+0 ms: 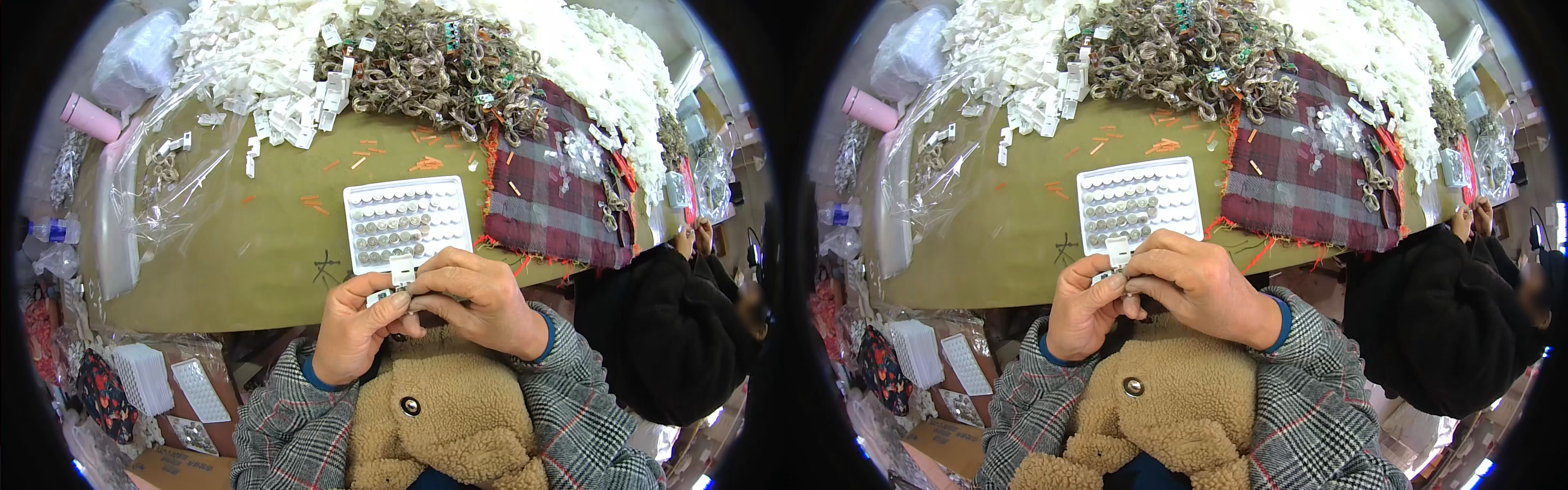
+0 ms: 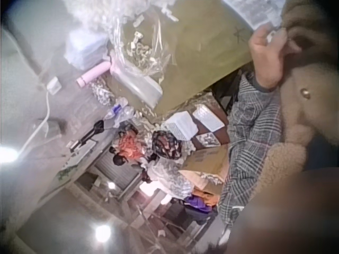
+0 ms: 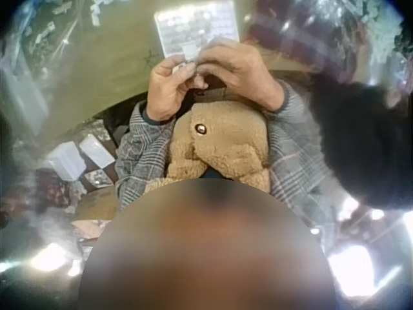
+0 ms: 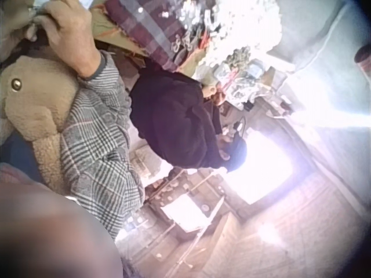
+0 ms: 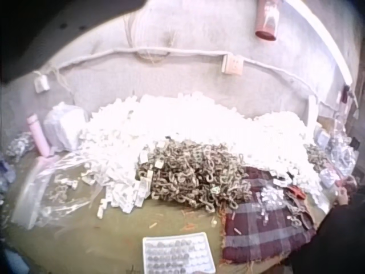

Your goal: The person repeatedly picks small white plastic housings and metal pins from a table, inserts the pins into the housings, and places the assembled units into a white tray. The person handles items one at a time and continues the same cycle throughout the clip.

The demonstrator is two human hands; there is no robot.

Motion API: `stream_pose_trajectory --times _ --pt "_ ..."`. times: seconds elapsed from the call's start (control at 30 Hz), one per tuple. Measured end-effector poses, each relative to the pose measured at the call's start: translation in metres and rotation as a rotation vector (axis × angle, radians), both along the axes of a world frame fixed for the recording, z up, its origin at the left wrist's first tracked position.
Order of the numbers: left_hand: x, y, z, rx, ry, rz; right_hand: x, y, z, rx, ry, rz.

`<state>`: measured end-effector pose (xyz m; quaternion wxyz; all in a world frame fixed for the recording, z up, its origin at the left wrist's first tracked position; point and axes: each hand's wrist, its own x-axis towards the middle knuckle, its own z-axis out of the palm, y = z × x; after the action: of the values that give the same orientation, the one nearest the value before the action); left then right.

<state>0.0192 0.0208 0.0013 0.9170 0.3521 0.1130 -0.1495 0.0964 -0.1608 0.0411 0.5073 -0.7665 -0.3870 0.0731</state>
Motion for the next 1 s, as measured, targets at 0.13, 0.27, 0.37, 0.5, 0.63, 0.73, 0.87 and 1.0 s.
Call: stream_pose_trajectory --times 0.13,0.27,0.37,0.5,0.63,0.73,0.87,1.0 --pt "-0.008 -0.001 0.001 -0.072 0.016 0.009 -0.001 -0.005 0.003 -0.049 0.021 0.057" --pt "-0.017 -0.003 -0.002 -0.005 0.007 -0.022 -0.009 -0.009 0.005 -0.083 0.063 0.146" --pt "-0.018 -0.006 0.0 -0.012 0.037 -0.003 -0.017 -0.003 0.002 -0.087 -0.034 0.1" --pt "-0.018 0.001 0.009 0.059 -0.028 0.036 -0.023 0.006 -0.003 0.176 -0.291 0.047" --pt "-0.012 0.005 0.011 0.073 -0.036 -0.013 0.002 -0.007 -0.005 0.15 0.037 -0.209" --pt "-0.009 0.006 0.009 0.1 -0.05 -0.009 0.031 -0.005 -0.015 -0.009 -0.174 -0.466" --pt "-0.003 0.007 0.007 0.088 -0.016 -0.012 0.043 0.006 -0.03 -0.098 -0.304 -0.469" --pt "0.002 0.006 0.009 0.104 0.023 -0.007 0.044 0.007 -0.036 -0.196 -0.434 -0.424"
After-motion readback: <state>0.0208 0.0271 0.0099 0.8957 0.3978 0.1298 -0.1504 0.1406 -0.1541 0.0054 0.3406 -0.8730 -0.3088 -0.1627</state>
